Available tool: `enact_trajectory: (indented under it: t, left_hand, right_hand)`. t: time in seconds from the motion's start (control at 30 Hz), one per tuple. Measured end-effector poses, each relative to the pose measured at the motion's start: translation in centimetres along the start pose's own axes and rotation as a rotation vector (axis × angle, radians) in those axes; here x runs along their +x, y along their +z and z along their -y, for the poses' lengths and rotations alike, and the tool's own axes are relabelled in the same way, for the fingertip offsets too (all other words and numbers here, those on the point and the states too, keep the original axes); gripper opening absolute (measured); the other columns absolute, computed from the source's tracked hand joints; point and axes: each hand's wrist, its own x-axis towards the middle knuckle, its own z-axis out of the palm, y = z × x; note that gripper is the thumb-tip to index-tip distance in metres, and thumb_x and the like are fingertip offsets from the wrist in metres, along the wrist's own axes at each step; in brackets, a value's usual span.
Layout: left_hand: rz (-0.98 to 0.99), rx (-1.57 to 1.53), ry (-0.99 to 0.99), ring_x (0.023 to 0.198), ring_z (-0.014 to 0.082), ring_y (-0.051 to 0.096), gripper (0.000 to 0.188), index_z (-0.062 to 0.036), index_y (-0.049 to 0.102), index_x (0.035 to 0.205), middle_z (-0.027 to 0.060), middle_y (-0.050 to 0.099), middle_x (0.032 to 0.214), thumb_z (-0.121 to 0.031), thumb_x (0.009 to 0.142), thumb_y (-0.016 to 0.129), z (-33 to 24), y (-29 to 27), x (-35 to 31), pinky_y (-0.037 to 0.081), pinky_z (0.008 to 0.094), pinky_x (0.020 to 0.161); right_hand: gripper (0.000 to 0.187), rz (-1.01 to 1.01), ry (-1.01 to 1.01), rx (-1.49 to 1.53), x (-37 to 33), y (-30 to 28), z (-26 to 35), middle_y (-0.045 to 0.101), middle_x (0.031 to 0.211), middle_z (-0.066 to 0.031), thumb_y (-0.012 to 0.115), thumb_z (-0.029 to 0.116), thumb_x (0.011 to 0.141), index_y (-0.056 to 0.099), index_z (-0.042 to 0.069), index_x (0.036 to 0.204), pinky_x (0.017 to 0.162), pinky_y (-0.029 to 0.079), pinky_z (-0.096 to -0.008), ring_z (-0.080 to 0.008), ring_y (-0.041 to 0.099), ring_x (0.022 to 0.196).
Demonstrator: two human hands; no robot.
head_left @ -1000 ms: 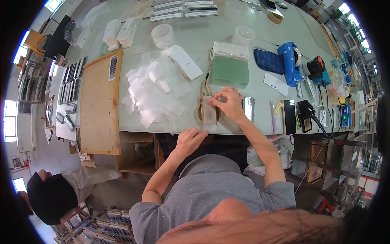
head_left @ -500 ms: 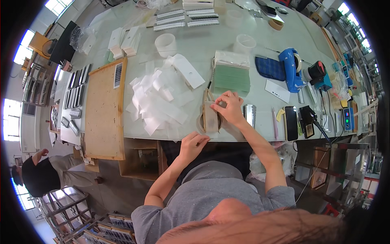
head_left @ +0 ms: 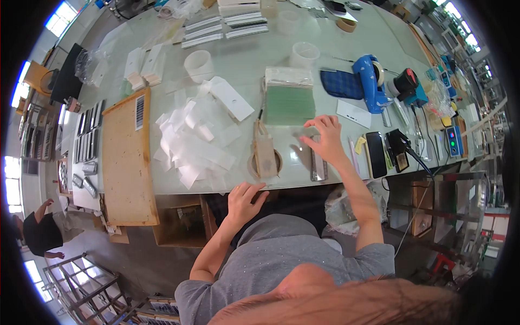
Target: The person assembles solar panel components by layering solar cell strips and protective films on a heated fixture by hand, wrapping them with paper backings, and placing the finished solar panel units onto a wooden board.
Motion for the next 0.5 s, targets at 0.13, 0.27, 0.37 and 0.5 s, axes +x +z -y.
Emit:
enact_trajectory:
  t: [0.13, 0.27, 0.37, 0.5]
  left_hand:
    - [-0.031, 0.014, 0.065, 0.065, 0.0231, 0.057, 0.033, -0.0118, 0.07, 0.104, 0.0048, 0.055, 0.074, -0.014, 0.072, 0.08, -0.4, -0.1, 0.2, 0.046, 0.035, 0.059]
    - [0.013, 0.063, 0.108, 0.066, 0.0223, 0.056, 0.037, -0.0111, 0.069, 0.11, 0.0046, 0.054, 0.075, -0.017, 0.074, 0.079, -0.8, 0.1, -0.2, 0.044, 0.0348, 0.06]
    - [0.051, 0.074, 0.091, 0.066, 0.0228, 0.056, 0.038, -0.0103, 0.069, 0.111, 0.0052, 0.054, 0.076, -0.015, 0.075, 0.078, -0.9, 0.3, -0.3, 0.044, 0.0347, 0.061]
    - [0.068, 0.097, 0.086, 0.067, 0.023, 0.056, 0.038, -0.01, 0.069, 0.112, 0.0058, 0.055, 0.076, -0.013, 0.076, 0.077, -1.0, 0.5, -0.6, 0.043, 0.0348, 0.061]
  right_hand:
    - [0.073, 0.314, 0.058, -0.137, -2.4, -2.8, -2.9, 0.048, 0.127, -0.006, 0.083, 0.05, 0.063, 0.058, 0.022, 0.127, 0.099, 0.031, -0.0474, -0.0306, 0.038, 0.12]
    - [0.097, 0.448, 0.086, -0.155, -3.5, -3.7, -3.6, 0.041, 0.139, -0.0103, 0.082, 0.063, 0.057, 0.049, 0.025, 0.139, 0.108, 0.025, -0.0505, -0.0343, 0.033, 0.128]
    - [0.09, 0.399, 0.065, -0.17, -3.8, -3.1, -4.3, 0.042, 0.137, -0.0097, 0.082, 0.061, 0.058, 0.053, 0.024, 0.135, 0.107, 0.024, -0.0503, -0.0334, 0.033, 0.127]
    - [0.082, 0.346, 0.047, -0.184, -3.8, -3.0, -4.4, 0.044, 0.135, -0.0079, 0.081, 0.059, 0.059, 0.058, 0.022, 0.128, 0.104, 0.026, -0.0495, -0.0321, 0.034, 0.125]
